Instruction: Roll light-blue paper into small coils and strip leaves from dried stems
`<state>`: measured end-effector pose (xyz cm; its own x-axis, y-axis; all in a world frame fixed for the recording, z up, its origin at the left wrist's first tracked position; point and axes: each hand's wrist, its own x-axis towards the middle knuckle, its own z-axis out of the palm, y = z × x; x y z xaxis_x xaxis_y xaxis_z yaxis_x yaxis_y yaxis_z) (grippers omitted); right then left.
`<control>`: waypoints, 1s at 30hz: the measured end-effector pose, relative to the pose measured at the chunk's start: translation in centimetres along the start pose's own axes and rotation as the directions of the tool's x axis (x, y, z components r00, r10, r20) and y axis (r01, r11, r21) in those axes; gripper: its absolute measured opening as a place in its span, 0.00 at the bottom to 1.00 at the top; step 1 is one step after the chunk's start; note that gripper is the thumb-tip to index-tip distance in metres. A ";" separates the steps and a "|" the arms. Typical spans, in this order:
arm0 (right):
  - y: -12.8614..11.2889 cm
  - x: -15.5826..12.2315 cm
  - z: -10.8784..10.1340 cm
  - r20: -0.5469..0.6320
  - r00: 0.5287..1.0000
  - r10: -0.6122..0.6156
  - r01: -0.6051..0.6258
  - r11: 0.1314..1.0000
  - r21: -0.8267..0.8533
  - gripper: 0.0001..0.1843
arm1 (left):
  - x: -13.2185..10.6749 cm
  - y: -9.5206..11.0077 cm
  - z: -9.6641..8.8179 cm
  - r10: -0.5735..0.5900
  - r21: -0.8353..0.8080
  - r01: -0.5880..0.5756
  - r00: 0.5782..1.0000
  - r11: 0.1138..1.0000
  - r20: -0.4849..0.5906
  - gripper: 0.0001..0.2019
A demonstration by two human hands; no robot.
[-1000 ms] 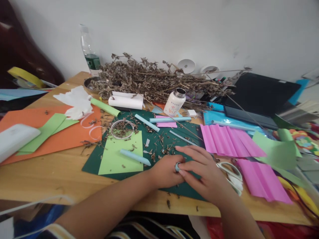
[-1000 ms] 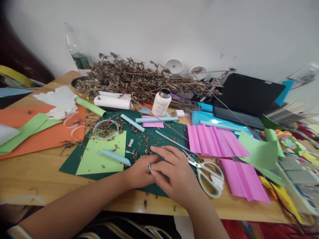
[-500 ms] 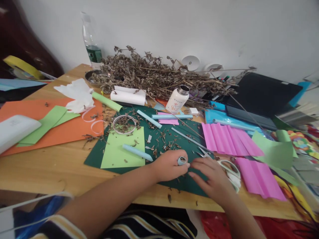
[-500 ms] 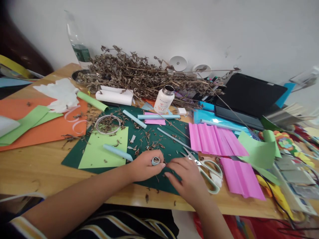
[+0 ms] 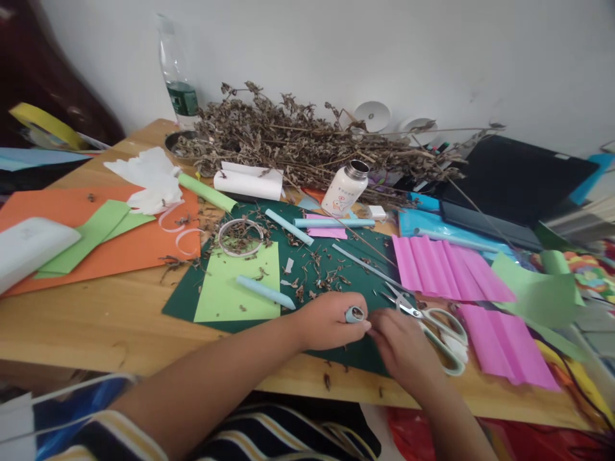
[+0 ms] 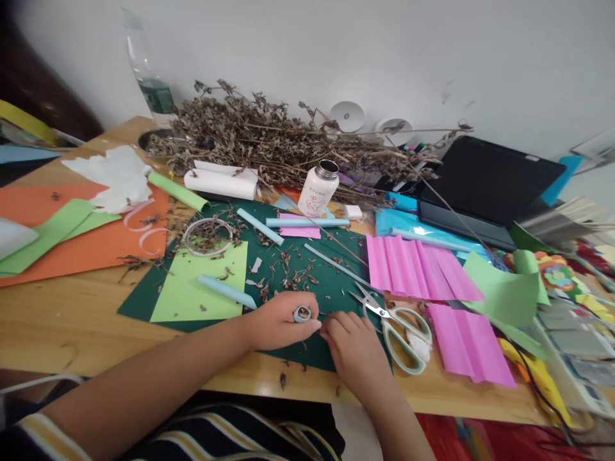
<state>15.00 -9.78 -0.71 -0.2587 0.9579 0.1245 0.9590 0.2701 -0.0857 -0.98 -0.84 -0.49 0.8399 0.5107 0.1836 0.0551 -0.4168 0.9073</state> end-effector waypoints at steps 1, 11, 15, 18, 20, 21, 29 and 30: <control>0.3 0.2 -0.4 -0.060 0.998 0.020 -0.016 0.998 0.059 0.06 | 0.0 0.0 0.0 0.006 -0.004 -0.006 1.000 1.000 0.004 0.05; -3.7 4.0 -3.7 -0.309 0.944 0.115 0.060 0.862 0.503 0.05 | 0.1 -0.4 -0.2 0.039 -0.028 -0.037 0.996 0.999 0.078 0.05; -3.6 3.9 -3.7 -0.247 0.968 0.045 0.079 0.880 0.468 0.05 | 0.2 -0.1 -0.4 0.109 -0.047 -0.103 0.983 0.994 0.150 0.05; -2.9 3.5 -4.1 -0.296 0.951 -0.088 0.190 0.923 0.334 0.08 | 0.3 -0.1 -0.3 0.151 -0.070 -0.145 0.984 0.987 0.095 0.04; -2.8 3.4 -4.6 -0.281 0.949 -0.143 0.212 0.949 0.232 0.09 | 0.2 -0.5 -0.3 0.150 -0.098 -0.146 0.988 0.984 0.039 0.05; -2.8 3.4 -4.8 -0.258 0.954 -0.150 0.205 0.959 0.199 0.08 | 0.2 -0.7 -0.2 0.152 -0.117 -0.148 0.988 0.982 0.025 0.06; -3.2 4.6 -6.5 -0.040 0.988 -0.150 0.155 0.960 0.233 0.09 | 0.1 -0.9 -0.1 0.079 -0.324 -0.087 0.996 0.942 -0.038 0.07; -2.9 4.5 -6.6 -0.048 0.988 -0.146 0.154 0.952 0.265 0.11 | 0.1 -0.8 -0.1 0.028 -0.374 -0.051 0.997 0.926 -0.066 0.08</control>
<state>11.78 -6.91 6.62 -0.3901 0.9024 0.1831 0.8425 0.4301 -0.3243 -1.01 -0.37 -1.11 0.8036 0.5474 0.2337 -0.1935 -0.1310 0.9723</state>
